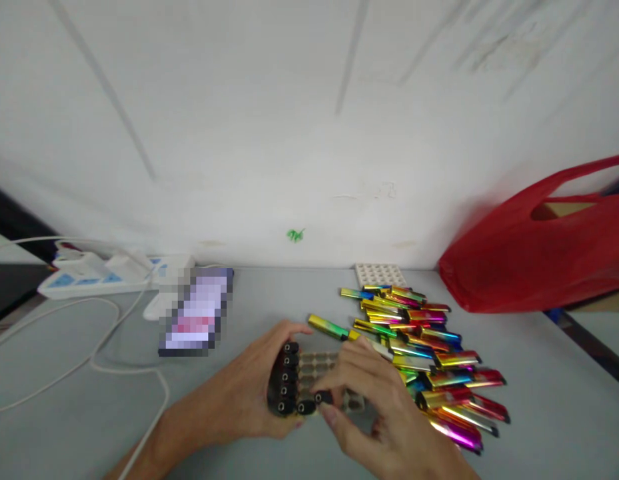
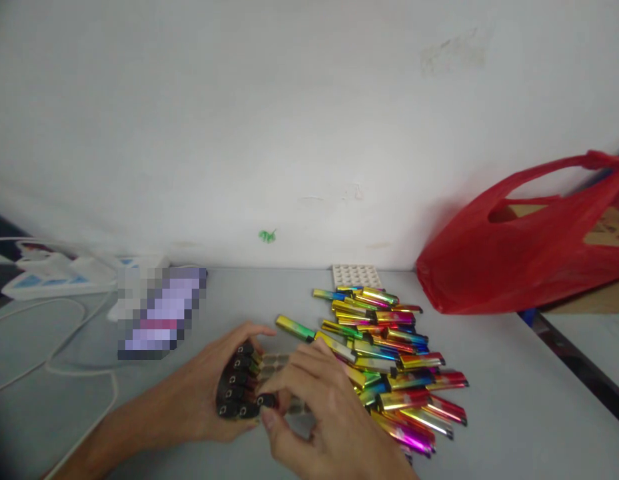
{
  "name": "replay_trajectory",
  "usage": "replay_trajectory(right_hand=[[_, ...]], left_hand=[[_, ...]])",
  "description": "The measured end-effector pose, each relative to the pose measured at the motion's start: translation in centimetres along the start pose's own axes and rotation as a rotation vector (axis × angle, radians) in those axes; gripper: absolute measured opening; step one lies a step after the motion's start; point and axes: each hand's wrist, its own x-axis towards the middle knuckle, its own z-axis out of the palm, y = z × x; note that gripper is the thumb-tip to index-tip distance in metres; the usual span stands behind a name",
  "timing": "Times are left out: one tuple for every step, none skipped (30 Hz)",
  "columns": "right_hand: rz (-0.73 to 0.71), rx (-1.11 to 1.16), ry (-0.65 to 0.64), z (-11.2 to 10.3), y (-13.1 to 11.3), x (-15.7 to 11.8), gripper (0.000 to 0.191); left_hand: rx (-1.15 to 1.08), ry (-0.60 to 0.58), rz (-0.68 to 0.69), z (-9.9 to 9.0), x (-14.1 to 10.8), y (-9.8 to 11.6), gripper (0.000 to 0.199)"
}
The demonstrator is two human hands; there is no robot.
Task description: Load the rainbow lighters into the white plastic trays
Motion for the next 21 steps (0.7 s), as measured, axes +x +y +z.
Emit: replay_trajectory(right_hand=[[-0.004,-0.01,-0.001,-0.1,0.0,-0.1,0.009],[-0.01,-0.025,-0.007,-0.2,0.1,-0.1,0.008],[-0.014,-0.047,-0.015,-0.3,0.1,-0.1,0.008],[-0.019,-0.075,-0.023,-0.4,0.0,-0.1,0.009],[-0.027,-0.107,-0.03,-0.5,0.0,-0.1,0.009],[-0.041,-0.138,-0.035,-0.6,0.0,-0.1,0.01],[-0.061,-0.165,-0.036,-0.6,-0.1,0.0,0.011],[-0.084,-0.185,-0.036,-0.7,-0.2,0.0,0.012],[-0.105,-0.197,-0.039,-0.7,-0.2,0.1,0.014],[-0.121,-0.2,-0.046,-0.8,-0.3,0.1,0.014],[-0.127,-0.196,-0.052,-0.7,-0.3,0.2,0.013],[-0.123,-0.19,-0.046,-0.7,-0.2,0.2,0.011],[-0.11,-0.19,-0.02,-0.6,-0.1,0.2,0.011],[-0.093,-0.199,0.029,-0.5,0.1,0.2,0.012],[-0.071,-0.225,0.097,-0.3,0.3,0.2,0.015],[-0.046,-0.268,0.175,-0.2,0.6,0.3,0.017],[-0.02,-0.322,0.246,0.0,1.0,0.3,0.019],[0.005,-0.379,0.299,0.1,1.3,0.4,0.021],[0.029,-0.436,0.325,0.2,1.7,0.5,0.023],[0.049,-0.488,0.33,0.2,2.0,0.6,0.026],[0.066,-0.534,0.315,0.2,2.3,0.6,0.03]], left_hand=[[-0.008,-0.002,-0.003,0.0,-0.1,-0.1,0.087],[-0.015,-0.005,-0.005,0.0,-0.1,-0.2,0.088],[-0.016,-0.005,-0.007,0.0,-0.2,-0.3,0.088],[-0.011,0.0,-0.007,0.0,-0.2,-0.4,0.089],[-0.003,0.005,-0.006,0.0,-0.2,-0.5,0.09],[0.005,0.01,-0.004,0.0,-0.2,-0.5,0.092],[0.011,0.013,-0.001,0.0,-0.2,-0.5,0.093],[0.014,0.012,0.002,0.0,-0.2,-0.5,0.093],[0.016,0.006,0.005,0.0,-0.1,-0.5,0.092],[0.019,-0.002,0.005,0.0,-0.1,-0.5,0.091],[0.024,-0.006,0.003,0.0,-0.1,-0.4,0.089],[0.029,-0.001,0.0,0.0,-0.1,-0.4,0.089],[0.034,0.009,-0.002,0.0,-0.2,-0.3,0.089],[0.039,0.018,-0.002,0.0,-0.2,-0.3,0.09],[0.046,0.023,-0.001,0.0,-0.2,-0.3,0.091],[0.053,0.024,0.0,0.0,-0.3,-0.3,0.092],[0.062,0.022,-0.004,0.0,-0.3,-0.3,0.094],[0.072,0.02,-0.01,-0.1,-0.3,-0.2,0.094],[0.081,0.021,-0.018,-0.1,-0.4,-0.1,0.093],[0.085,0.023,-0.023,-0.1,-0.4,0.0,0.091],[0.085,0.023,-0.023,-0.2,-0.4,0.1,0.088]])
